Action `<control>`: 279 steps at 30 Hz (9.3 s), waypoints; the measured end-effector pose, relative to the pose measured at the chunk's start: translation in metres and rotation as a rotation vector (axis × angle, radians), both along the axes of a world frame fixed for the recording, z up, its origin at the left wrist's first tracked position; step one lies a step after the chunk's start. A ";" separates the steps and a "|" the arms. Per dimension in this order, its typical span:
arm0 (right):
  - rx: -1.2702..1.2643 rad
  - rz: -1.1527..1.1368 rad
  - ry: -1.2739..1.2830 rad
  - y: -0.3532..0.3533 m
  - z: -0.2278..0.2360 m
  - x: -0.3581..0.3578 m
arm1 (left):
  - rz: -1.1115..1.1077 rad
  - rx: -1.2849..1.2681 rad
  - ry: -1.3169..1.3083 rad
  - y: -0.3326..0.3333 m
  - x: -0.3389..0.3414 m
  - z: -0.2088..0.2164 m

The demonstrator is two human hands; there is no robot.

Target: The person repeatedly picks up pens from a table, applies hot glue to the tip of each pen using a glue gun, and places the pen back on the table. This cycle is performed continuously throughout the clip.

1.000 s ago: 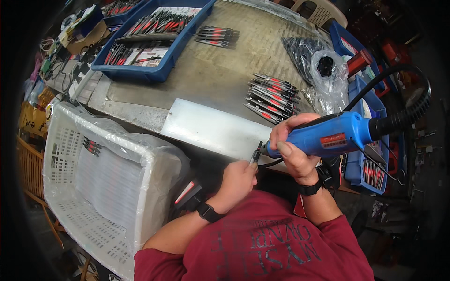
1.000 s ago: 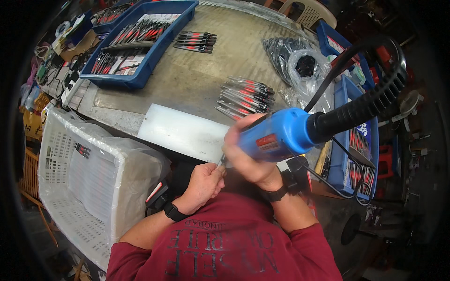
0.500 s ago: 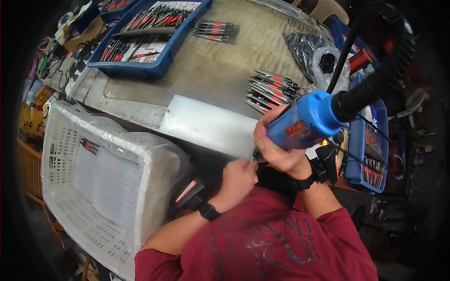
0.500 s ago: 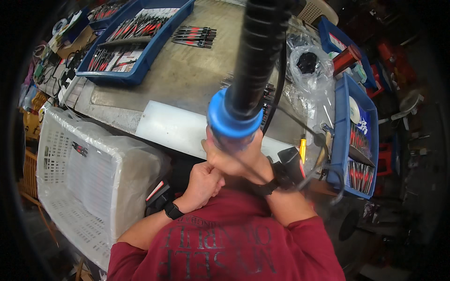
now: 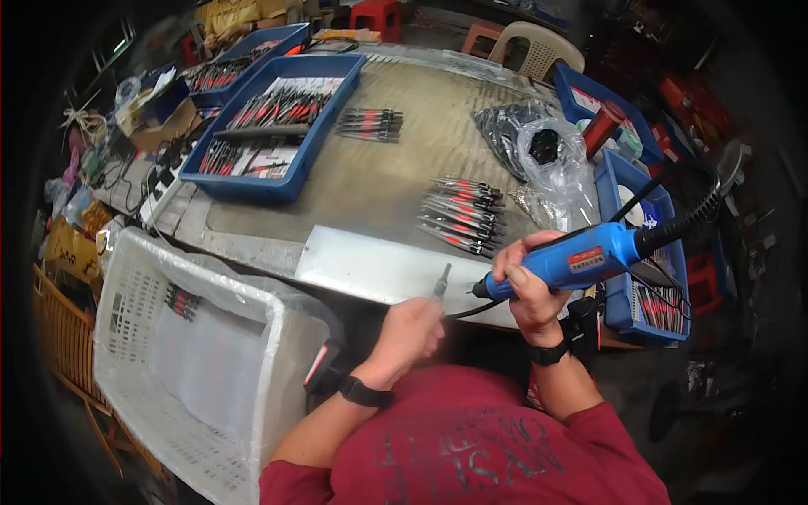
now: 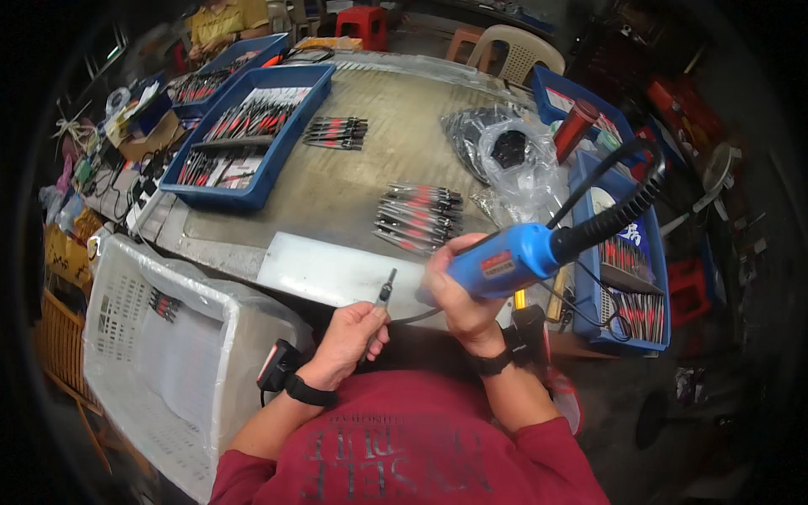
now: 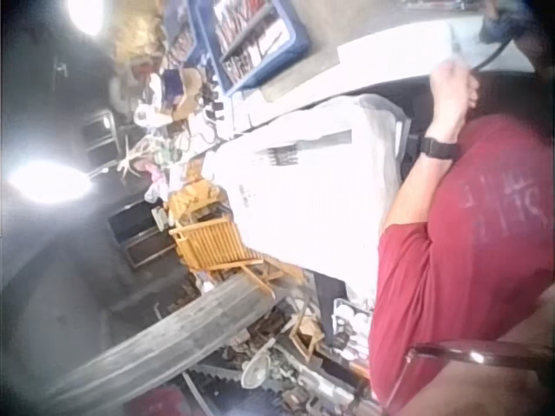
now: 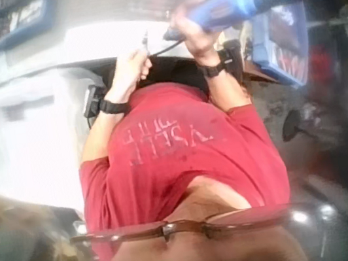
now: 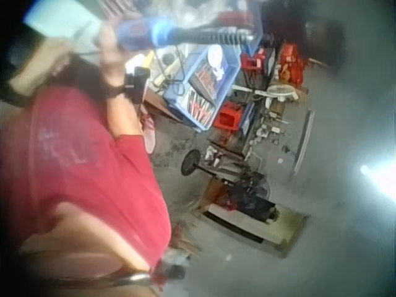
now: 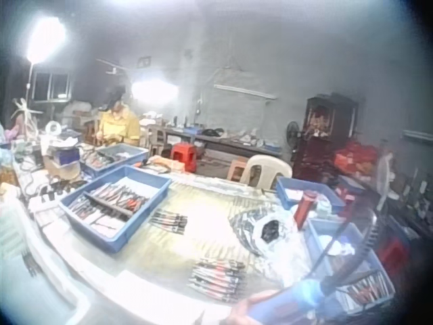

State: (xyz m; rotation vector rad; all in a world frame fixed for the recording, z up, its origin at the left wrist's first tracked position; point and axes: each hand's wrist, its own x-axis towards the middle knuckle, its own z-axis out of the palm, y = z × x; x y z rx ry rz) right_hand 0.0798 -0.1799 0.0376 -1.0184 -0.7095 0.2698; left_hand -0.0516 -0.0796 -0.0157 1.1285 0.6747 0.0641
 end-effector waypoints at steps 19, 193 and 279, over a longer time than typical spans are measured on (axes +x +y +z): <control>0.185 -0.010 0.208 -0.044 -0.004 0.024 | -0.207 1.561 -0.302 0.108 0.173 0.012; -0.153 0.180 -0.049 0.033 -0.011 0.003 | 0.045 0.027 0.047 -0.017 0.001 -0.034; 0.176 0.073 0.257 -0.034 -0.012 0.033 | 0.018 1.453 -0.301 0.167 0.203 -0.013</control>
